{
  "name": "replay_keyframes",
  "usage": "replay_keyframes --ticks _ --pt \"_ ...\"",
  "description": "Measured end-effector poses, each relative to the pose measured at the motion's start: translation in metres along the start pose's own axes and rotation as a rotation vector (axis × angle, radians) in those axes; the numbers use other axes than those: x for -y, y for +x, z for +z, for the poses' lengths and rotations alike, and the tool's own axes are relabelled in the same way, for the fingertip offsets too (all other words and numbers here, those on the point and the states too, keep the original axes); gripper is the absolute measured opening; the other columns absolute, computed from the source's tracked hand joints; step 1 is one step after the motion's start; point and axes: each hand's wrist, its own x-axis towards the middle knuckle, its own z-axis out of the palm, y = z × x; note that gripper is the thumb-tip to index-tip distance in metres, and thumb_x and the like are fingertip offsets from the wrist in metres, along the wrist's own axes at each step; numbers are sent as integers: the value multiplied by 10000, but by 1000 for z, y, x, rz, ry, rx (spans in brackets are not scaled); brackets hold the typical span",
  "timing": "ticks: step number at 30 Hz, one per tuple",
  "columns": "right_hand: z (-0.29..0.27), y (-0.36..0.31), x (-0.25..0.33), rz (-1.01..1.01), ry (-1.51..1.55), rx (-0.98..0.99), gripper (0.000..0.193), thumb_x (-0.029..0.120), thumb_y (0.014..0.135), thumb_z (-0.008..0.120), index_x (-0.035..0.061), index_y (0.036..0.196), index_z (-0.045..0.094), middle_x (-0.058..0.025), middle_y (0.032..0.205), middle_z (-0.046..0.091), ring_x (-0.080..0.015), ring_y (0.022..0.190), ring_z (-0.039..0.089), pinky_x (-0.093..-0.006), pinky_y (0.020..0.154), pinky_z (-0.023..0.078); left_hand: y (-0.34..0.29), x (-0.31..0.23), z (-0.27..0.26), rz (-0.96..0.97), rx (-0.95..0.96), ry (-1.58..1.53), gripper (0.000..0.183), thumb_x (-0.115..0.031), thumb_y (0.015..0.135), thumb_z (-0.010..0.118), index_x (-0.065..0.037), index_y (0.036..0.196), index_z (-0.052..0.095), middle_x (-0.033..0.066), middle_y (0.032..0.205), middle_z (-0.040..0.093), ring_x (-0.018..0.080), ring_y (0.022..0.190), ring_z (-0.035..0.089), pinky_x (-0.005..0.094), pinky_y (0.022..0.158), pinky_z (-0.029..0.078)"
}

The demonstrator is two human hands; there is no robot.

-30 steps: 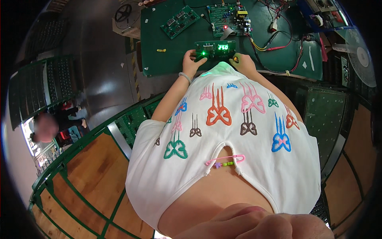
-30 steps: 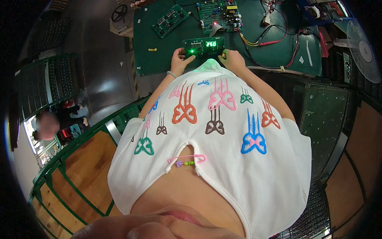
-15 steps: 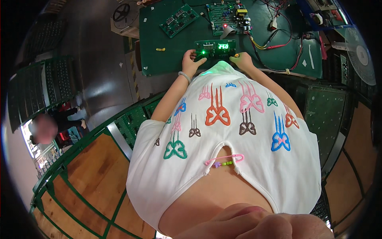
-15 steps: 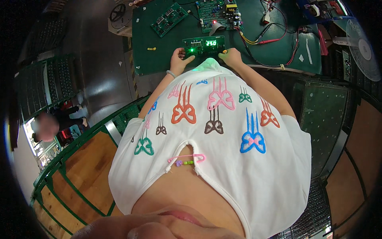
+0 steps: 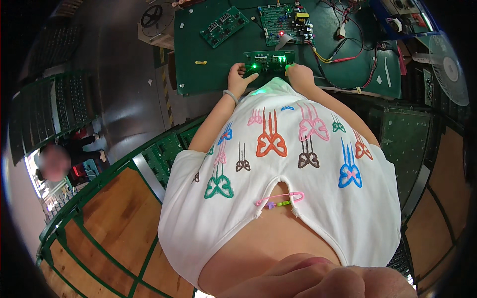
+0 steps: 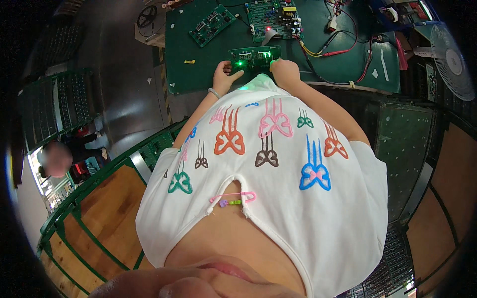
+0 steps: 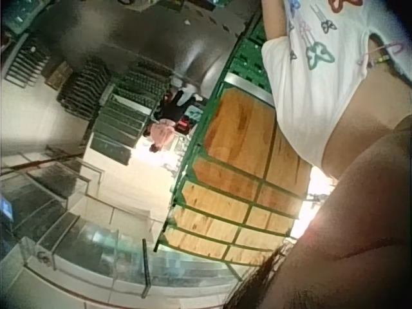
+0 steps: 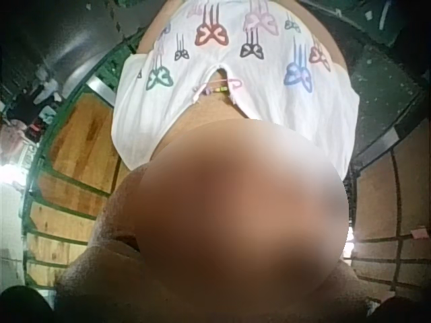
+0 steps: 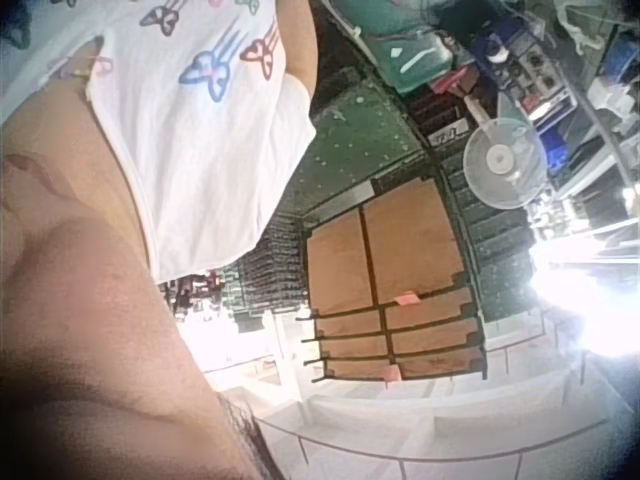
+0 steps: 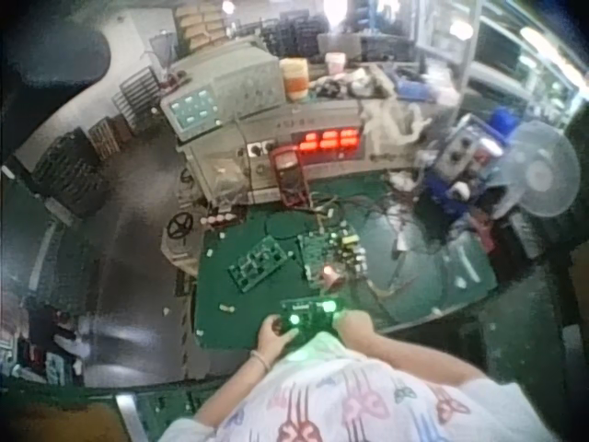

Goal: The person handles multiple green circuit boards on a workbench, connecting them with wires and a multimeter. They attach a ribbon cable to one board and use multimeter probes to test electrical connections. The person observes the boards as they light up with green LEDs, indicating successful power or signal flow.

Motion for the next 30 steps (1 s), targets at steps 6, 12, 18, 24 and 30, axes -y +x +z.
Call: replay_keyframes --ticks 6,12,18,24,30 --pt "2 4 1 -281 -259 16 72 99 724 572 55 683 612 -104 667 607 -249 587 638 -359 451 492 2 5 0 -5 16 -19 557 -217 599 829 -7 1028 542 73 938 546 160 837 509 287 764 445" --pt "-8 5 6 -371 -283 51 53 98 689 585 69 657 616 -86 651 606 -227 575 638 -336 443 488 0 1 1 1 1 -31 545 -212 601 827 -10 1023 547 71 933 549 161 836 509 287 765 444" --pt "-12 4 8 -377 -264 82 88 125 684 585 69 665 649 -105 682 626 -238 635 650 -351 489 501 0 2 1 11 -13 -21 546 -209 599 828 -7 1022 549 70 933 546 162 831 507 285 762 443" --pt "-2 1 -2 -128 -82 77 127 137 719 578 46 701 664 -150 732 641 -300 681 649 -400 570 517 -2 -4 1 3 -15 -32 539 -198 601 824 -8 1024 549 68 929 542 161 832 504 284 759 440" --pt "-3 4 -7 244 209 151 204 216 751 618 19 740 670 -187 757 649 -335 702 639 -418 635 514 -1 -1 1 3 -18 -33 524 -184 601 821 -8 1014 551 64 928 539 155 833 497 282 759 438"
